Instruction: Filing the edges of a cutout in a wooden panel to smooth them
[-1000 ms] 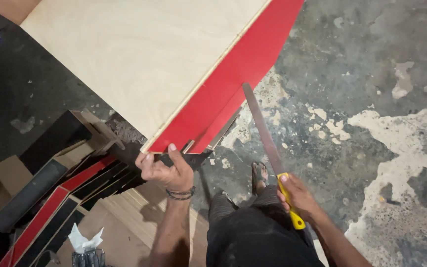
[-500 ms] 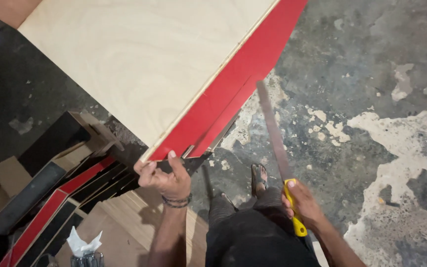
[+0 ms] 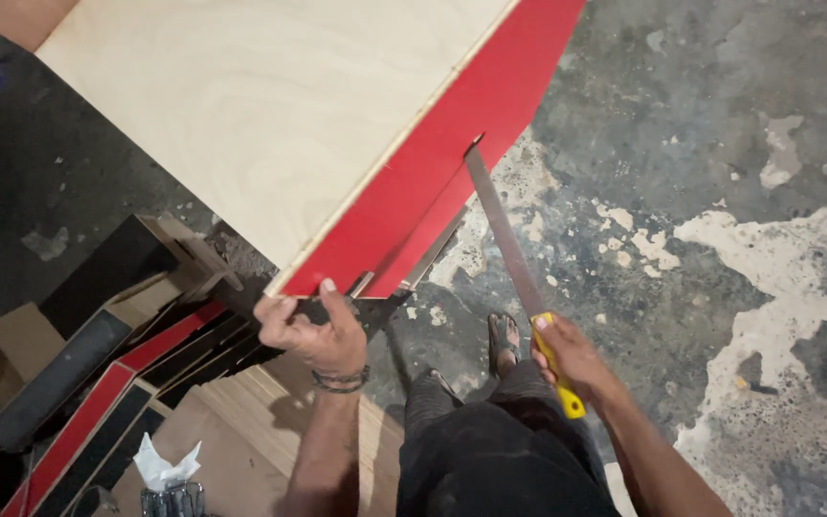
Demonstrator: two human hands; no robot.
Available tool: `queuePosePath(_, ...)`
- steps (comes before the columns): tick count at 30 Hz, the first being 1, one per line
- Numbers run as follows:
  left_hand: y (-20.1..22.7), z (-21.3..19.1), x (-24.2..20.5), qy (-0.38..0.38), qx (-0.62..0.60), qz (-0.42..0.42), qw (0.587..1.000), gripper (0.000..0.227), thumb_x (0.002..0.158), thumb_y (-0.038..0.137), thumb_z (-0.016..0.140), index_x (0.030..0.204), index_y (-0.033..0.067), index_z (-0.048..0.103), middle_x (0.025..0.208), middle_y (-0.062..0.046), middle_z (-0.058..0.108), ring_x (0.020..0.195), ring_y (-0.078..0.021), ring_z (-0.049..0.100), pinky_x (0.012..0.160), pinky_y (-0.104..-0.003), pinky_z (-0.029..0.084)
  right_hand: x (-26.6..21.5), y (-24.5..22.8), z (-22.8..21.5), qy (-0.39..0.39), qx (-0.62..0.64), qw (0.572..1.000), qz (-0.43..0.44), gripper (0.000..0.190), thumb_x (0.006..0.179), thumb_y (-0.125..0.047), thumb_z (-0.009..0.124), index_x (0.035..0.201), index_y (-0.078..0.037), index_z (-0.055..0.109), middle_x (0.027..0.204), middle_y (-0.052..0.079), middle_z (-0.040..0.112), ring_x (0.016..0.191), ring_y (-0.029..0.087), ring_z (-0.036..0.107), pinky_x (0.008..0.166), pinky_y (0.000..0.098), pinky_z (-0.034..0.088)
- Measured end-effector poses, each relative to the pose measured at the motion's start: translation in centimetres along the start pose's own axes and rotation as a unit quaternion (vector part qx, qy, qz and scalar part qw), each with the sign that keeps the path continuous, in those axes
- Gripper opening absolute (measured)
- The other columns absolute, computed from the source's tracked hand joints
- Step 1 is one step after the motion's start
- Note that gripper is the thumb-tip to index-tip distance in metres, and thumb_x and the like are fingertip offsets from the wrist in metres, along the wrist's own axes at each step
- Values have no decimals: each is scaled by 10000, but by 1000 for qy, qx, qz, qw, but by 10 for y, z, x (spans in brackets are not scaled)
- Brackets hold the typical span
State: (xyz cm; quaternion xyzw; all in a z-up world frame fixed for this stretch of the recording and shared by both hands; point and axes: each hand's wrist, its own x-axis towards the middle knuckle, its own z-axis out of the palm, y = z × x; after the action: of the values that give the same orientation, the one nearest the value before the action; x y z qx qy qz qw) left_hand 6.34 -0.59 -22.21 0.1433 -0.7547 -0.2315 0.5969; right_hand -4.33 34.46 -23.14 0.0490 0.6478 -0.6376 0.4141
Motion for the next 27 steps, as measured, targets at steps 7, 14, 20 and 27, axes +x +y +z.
queuePosePath(7, 23, -19, 20, -6, 30, 24, 999, 501, 882, -11, 784, 1143, -3, 356, 1137, -265, 477, 1040, -410, 523, 966, -529, 434, -5, 1, -21, -5, -14, 1000, -2, 358, 1064, -318, 462, 898, -23, 574, 490, 142, 472, 254, 271, 484, 308, 373, 389)
queuePosePath(14, 145, 46, 172, -117, 111, 100, 982, 544, 934, 266, 757, 1285, -18, 455, 1258, -258, 560, 1212, -415, 506, 1113, -594, 336, -5, -52, -45, -41, -77, 996, 11, 386, 1059, -302, 481, 818, -17, 580, 422, 109, 443, 227, 263, 485, 301, 360, 385)
queuePosePath(20, 152, 130, 192, -434, 371, 9, 821, 498, 985, 626, 546, 1062, 141, 623, 833, -81, 709, 694, -305, 727, 606, -507, 564, 38, -130, -51, -76, -176, 981, 7, 345, 1019, -224, 521, 770, 7, 579, 391, 107, 472, 227, 262, 505, 322, 364, 415)
queuePosePath(27, 151, 131, 188, -358, 438, 55, 823, 392, 997, 593, 590, 892, 215, 580, 689, 23, 628, 588, -198, 696, 606, -361, 562, 118, -188, -45, -161, -208, 965, -17, 326, 1055, -315, 468, 875, -50, 531, 507, 97, 476, 300, 231, 501, 356, 357, 422)
